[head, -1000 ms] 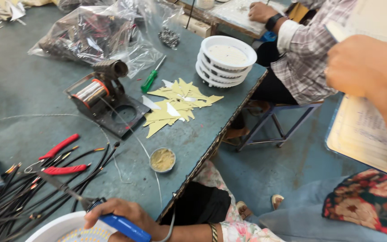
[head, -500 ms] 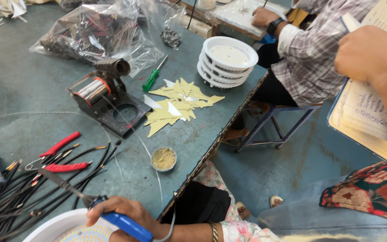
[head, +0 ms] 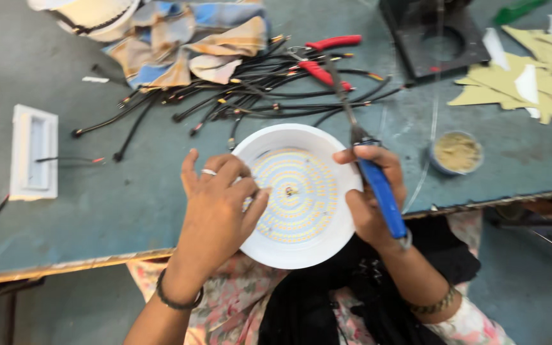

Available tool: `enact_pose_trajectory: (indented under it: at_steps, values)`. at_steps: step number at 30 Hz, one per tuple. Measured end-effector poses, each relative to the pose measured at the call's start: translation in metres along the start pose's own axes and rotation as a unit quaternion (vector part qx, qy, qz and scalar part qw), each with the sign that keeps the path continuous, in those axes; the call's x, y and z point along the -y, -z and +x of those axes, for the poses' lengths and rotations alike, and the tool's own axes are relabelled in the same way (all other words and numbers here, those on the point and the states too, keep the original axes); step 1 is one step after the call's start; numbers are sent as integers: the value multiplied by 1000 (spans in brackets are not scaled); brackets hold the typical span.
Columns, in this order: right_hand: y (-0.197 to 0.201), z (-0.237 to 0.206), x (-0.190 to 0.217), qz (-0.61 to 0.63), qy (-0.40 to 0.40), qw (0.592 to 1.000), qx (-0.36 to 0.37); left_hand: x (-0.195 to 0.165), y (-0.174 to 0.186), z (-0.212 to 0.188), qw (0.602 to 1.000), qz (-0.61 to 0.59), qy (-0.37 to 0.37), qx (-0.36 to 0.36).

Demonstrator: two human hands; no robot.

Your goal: The person solders wire connections onto a round LED light panel set in a white housing, holding the panel steady with one hand while applying a blue soldering iron to the board with the other. They briefly write in a notebook, resume soldering, and hand the finished panel aside while another person trims wires with pliers.

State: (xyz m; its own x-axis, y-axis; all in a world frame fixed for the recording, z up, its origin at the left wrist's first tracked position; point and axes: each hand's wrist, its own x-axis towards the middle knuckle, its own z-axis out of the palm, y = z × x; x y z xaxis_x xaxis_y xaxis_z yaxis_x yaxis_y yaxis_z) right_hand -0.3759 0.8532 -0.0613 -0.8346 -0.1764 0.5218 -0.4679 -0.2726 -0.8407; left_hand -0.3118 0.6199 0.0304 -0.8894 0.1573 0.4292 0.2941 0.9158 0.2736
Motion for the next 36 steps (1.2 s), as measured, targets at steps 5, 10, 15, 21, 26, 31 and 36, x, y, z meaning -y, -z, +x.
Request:
enact_pose_trajectory:
  at_steps: [5,10,15,21,26,31,36]
  values:
    - [4,6,1,1,-5,1000,4,-8,-1,6,999,12,-2,50]
    - [4,9,0,-11,-1,1000,9,-8,-13,5,998,-4,1,59]
    - [6,10,2,-10,3,1000,16,-11,-8,11,997,-36,-9,70]
    - [5,11,2,-5,5,1000,21,-11,-15,24,996,-40,-19,81]
    - [2,12,1,-5,6,1000,20,-11,-20,28,996,-18,-9,86]
    - [-2,14,2,-11,7,1000,21,-9,-17,28,997,-17,-6,77]
    - [-4,13,2,-22,6,1000,19,-7,-15,28,998,-14,-11,66]
